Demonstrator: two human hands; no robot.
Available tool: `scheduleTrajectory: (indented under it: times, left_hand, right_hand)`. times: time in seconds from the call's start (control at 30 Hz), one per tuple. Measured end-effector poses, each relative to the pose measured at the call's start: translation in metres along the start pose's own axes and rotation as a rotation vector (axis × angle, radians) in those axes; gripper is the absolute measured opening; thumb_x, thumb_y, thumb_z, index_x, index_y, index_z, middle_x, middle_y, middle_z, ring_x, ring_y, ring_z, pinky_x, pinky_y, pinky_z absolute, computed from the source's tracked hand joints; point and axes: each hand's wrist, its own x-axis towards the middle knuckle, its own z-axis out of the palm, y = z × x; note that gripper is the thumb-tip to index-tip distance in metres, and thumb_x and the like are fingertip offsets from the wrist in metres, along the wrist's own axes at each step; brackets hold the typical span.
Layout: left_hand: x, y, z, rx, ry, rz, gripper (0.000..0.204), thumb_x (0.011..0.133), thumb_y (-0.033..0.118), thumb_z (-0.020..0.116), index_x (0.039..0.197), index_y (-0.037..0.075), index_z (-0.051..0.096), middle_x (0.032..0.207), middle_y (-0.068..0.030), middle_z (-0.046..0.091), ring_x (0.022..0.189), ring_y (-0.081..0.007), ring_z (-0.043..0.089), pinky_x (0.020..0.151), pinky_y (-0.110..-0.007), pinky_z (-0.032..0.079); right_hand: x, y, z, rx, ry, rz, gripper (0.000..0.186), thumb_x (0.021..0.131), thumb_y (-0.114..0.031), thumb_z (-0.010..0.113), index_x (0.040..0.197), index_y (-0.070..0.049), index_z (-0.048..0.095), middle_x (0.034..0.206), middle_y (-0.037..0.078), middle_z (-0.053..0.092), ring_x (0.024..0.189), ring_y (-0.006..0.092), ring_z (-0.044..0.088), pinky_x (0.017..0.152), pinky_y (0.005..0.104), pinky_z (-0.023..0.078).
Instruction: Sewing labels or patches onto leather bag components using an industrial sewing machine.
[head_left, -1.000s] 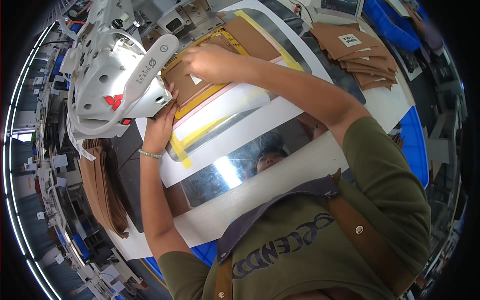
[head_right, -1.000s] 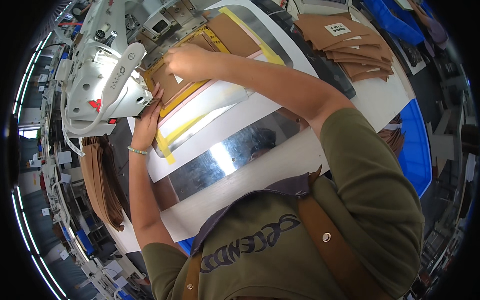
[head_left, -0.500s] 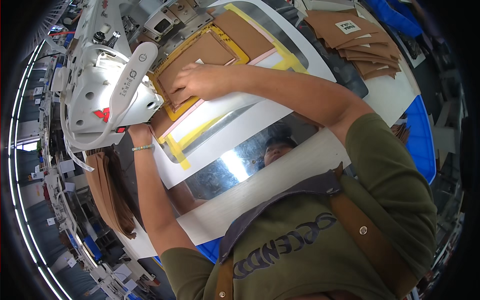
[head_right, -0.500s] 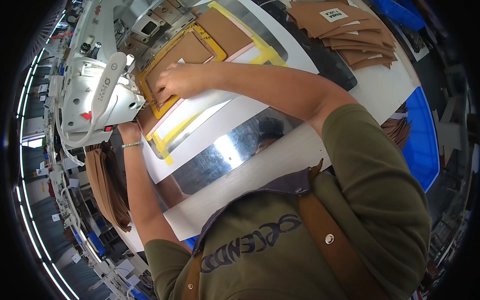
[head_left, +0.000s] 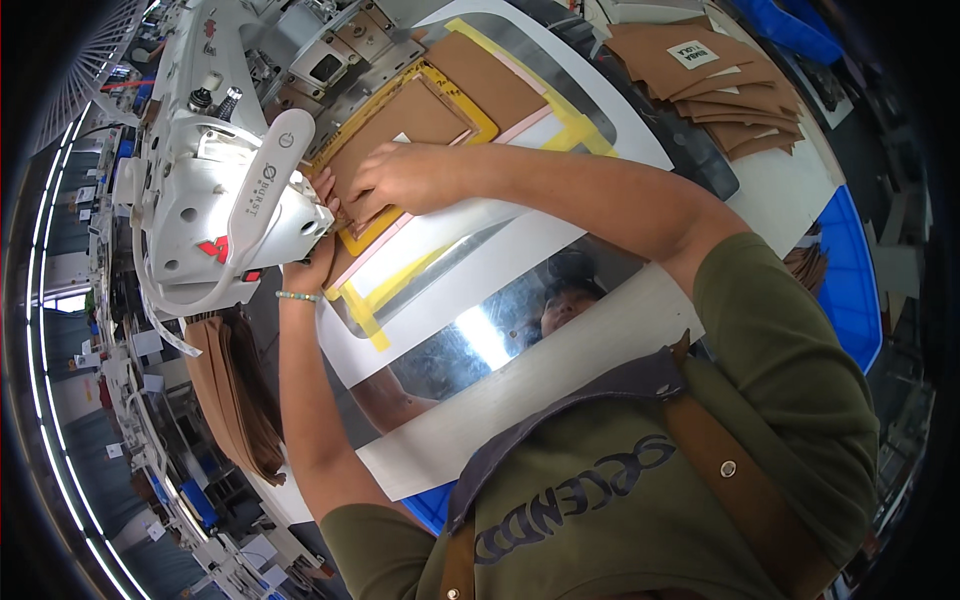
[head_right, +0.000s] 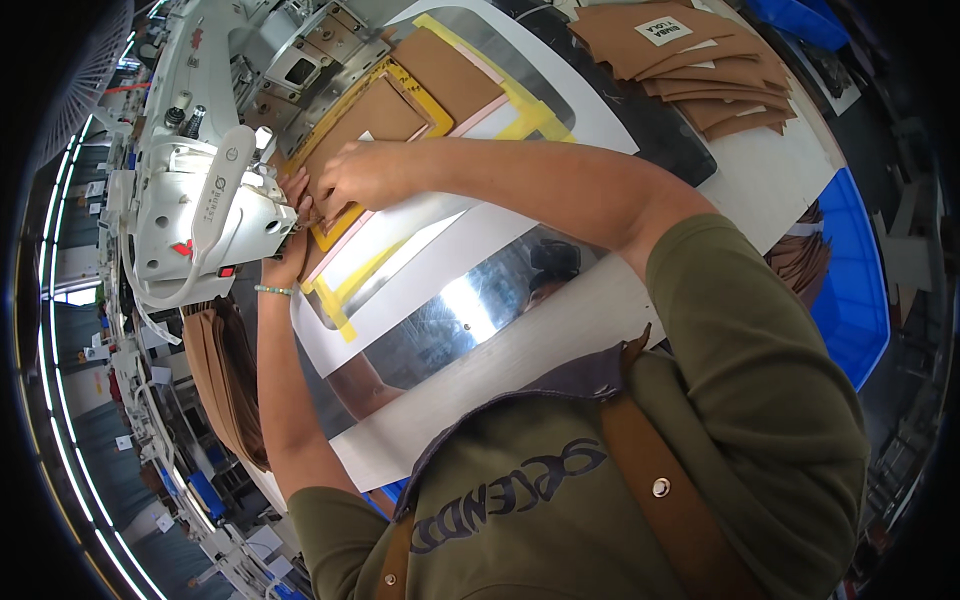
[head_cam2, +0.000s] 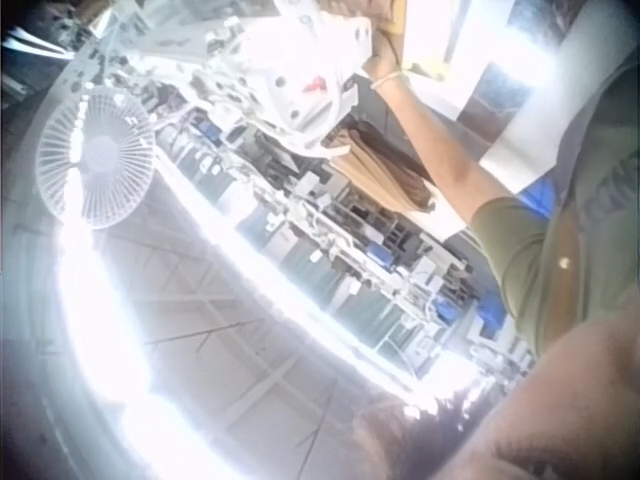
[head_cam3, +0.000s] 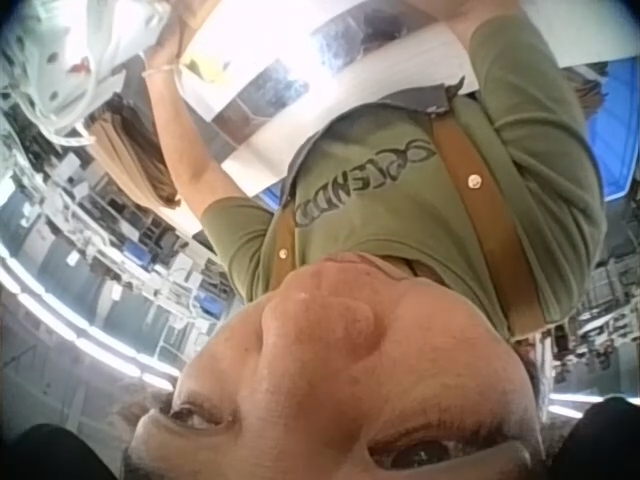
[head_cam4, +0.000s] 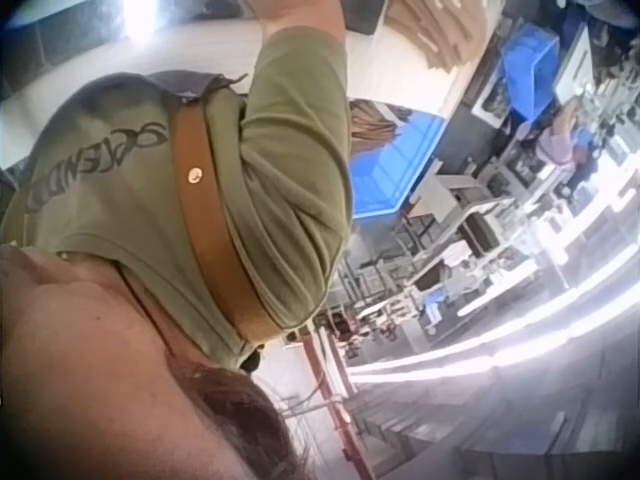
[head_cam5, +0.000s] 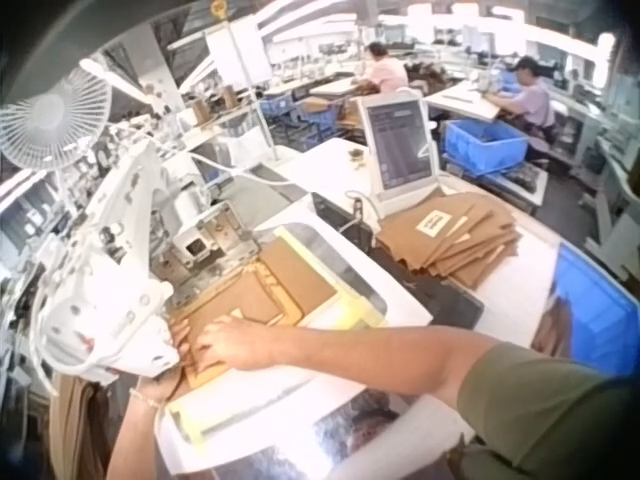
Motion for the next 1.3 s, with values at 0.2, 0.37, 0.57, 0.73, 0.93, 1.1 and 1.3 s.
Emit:
scheduleTrajectory:
  times: [0.2,0.37,0.57,0.73,0.93,1.1,1.3]
  left_hand:
    - [0.002,-0.011,0.007,0.022,0.033,-0.039,0.031,0.11,0.019,0.059,0.137,0.007,0.068,0.149,-0.0065,0.065,0.146,-0.028,0.052,0.127,-0.042,0.035]
    - [0.007,-0.031,0.012,-0.181,0.061,-0.053,0.028,0.107,0.01,0.062,0.134,0.008,0.07,0.144,-0.0067,0.069,0.14,-0.0284,0.057,0.125,-0.042,0.038]
    - [0.01,-0.055,0.016,-0.902,0.006,-0.128,0.052,0.11,0.016,0.053,0.155,-0.008,0.043,0.152,-0.0226,0.059,0.14,-0.0271,0.059,0.12,-0.035,0.048]
    - [0.006,-0.039,0.01,-0.347,0.009,0.029,0.046,0.108,0.012,0.059,0.152,-0.001,0.053,0.151,-0.0162,0.062,0.137,-0.0243,0.061,0.12,-0.035,0.046]
    - [0.007,-0.017,0.011,-0.115,0.117,0.024,0.026,0.107,0.011,0.061,0.129,0.006,0.073,0.138,-0.0099,0.071,0.136,-0.0286,0.06,0.122,-0.042,0.041]
    - [0.005,-0.015,0.014,-0.176,0.127,0.007,0.025,0.107,0.01,0.059,0.127,0.006,0.074,0.136,-0.0104,0.072,0.133,-0.0281,0.062,0.12,-0.042,0.043]
    - [-0.033,-0.03,0.017,-0.151,0.158,-0.133,0.025,0.104,0.005,0.063,0.128,0.003,0.072,0.132,-0.0138,0.073,0.128,-0.03,0.065,0.113,-0.041,0.047]
  right_hand:
    - [-0.001,-0.001,-0.003,-0.002,-0.005,0.005,0.045,0.092,0.0,0.061,0.128,-0.022,0.079,0.14,0.006,0.069,0.134,0.0273,0.06,0.117,0.0456,0.043]
    - [0.003,0.002,-0.006,-0.013,-0.028,0.042,0.046,0.092,0.0,0.061,0.125,-0.025,0.08,0.139,0.007,0.069,0.131,0.031,0.061,0.114,0.0453,0.045]
    - [0.009,0.004,-0.007,-0.021,-0.04,0.047,0.041,0.091,-0.002,0.063,0.123,-0.02,0.081,0.137,0.008,0.069,0.129,0.0302,0.062,0.111,0.0458,0.047]
    - [0.013,0.004,-0.006,0.025,-0.059,0.044,0.037,0.091,-0.003,0.065,0.121,-0.018,0.082,0.134,0.009,0.071,0.127,0.0306,0.063,0.11,0.0459,0.047]
    - [0.014,-0.002,-0.012,0.015,-0.049,0.067,0.035,0.091,-0.004,0.065,0.118,-0.017,0.082,0.133,0.01,0.072,0.127,0.0313,0.063,0.109,0.0456,0.048]
    - [0.026,-0.001,-0.021,0.057,-0.287,0.221,0.034,0.092,-0.007,0.062,0.12,-0.013,0.081,0.135,0.01,0.072,0.127,0.0311,0.063,0.112,0.0445,0.048]
    - [0.028,0.002,-0.012,-0.18,-0.148,0.231,0.036,0.096,-0.011,0.058,0.126,-0.008,0.077,0.144,0.006,0.067,0.135,0.0288,0.056,0.114,0.0475,0.046]
